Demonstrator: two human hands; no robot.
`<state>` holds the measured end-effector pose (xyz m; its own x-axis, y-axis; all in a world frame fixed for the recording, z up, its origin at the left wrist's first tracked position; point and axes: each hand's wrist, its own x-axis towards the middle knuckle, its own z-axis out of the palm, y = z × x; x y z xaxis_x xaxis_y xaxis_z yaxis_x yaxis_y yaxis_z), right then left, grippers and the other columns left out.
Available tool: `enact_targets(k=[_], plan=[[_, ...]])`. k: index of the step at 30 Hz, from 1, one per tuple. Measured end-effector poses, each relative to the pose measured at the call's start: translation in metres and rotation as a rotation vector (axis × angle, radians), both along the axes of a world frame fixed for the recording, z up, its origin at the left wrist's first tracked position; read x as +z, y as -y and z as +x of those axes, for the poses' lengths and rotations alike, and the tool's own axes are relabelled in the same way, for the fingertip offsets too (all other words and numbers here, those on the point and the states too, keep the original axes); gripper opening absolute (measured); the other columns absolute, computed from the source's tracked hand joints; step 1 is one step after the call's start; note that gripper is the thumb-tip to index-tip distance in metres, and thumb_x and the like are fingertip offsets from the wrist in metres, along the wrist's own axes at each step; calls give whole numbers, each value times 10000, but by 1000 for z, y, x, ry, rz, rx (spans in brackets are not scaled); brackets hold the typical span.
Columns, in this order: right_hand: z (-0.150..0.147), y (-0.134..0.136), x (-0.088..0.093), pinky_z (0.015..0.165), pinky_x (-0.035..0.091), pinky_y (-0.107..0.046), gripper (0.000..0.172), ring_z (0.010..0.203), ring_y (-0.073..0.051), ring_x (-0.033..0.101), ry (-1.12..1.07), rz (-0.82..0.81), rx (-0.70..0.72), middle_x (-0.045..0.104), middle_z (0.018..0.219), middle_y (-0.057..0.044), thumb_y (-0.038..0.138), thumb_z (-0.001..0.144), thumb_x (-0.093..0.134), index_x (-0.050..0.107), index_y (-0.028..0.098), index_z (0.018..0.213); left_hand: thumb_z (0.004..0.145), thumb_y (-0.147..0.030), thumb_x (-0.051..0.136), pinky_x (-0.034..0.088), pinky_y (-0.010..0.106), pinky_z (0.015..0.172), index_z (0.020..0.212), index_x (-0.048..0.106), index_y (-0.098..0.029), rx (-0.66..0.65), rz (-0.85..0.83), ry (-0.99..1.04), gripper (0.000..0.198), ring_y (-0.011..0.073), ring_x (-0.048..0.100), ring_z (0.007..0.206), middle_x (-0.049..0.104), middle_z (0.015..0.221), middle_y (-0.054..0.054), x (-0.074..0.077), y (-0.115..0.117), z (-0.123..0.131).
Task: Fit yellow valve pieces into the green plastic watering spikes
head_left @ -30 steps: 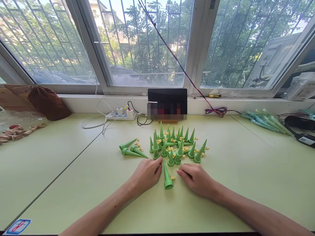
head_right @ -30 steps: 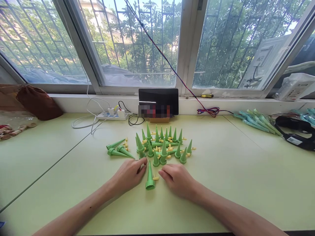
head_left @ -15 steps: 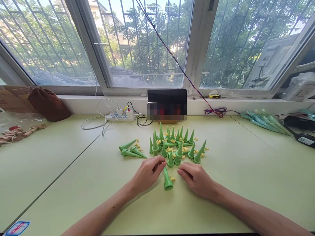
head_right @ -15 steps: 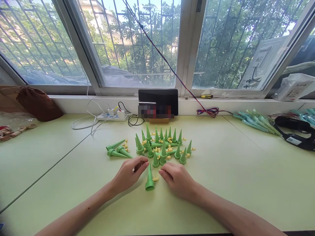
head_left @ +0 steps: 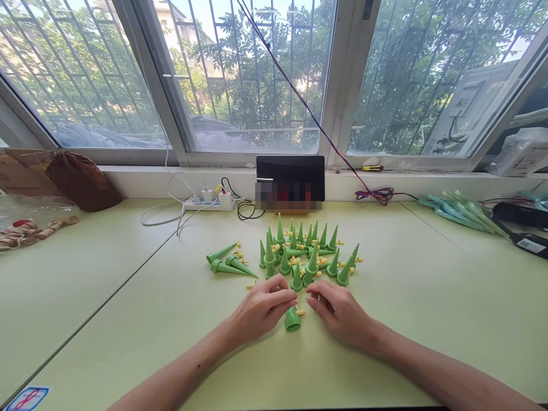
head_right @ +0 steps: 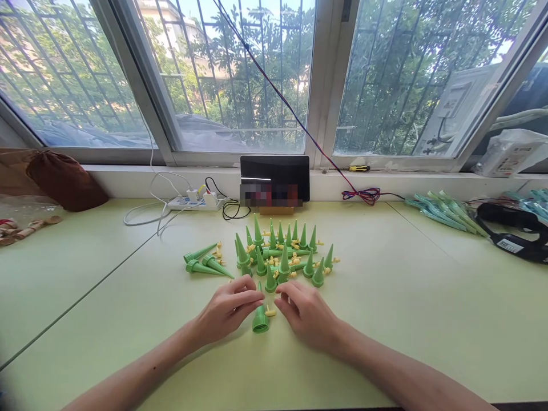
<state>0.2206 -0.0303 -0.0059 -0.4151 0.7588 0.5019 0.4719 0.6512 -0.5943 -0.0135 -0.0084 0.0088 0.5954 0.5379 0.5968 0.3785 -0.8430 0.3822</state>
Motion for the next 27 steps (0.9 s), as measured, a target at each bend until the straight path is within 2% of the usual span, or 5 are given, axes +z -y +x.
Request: enact_targets(k=[8, 21, 27], plan=[[0, -1, -3, 678, 519, -293, 163, 730, -179, 625, -2, 0, 21, 676, 911, -62, 232, 1049, 506, 642, 199, 1130, 1036, -207, 501, 492, 226, 626, 972, 733, -160, 3, -8, 26, 245, 139, 619, 672, 682, 805, 62, 3, 1, 3], [-1, -2, -4, 699, 536, -313, 257, 777, -200, 643, -13, 22, 69, 671, 879, -68, 277, 1077, 458, 698, 204, 1024, 1019, -173, 544, 507, 216, 622, 932, 733, -154, -26, -40, 64, 209, 137, 660, 665, 739, 797, 60, 3, 3, 6], [-1, -1, -4, 713, 535, -309, 228, 786, -198, 650, -28, -1, 86, 690, 891, -63, 270, 1075, 470, 687, 207, 1047, 1008, -162, 566, 510, 215, 638, 937, 731, -157, -43, -56, 93, 179, 139, 667, 683, 742, 813, 62, 2, 2, 7]])
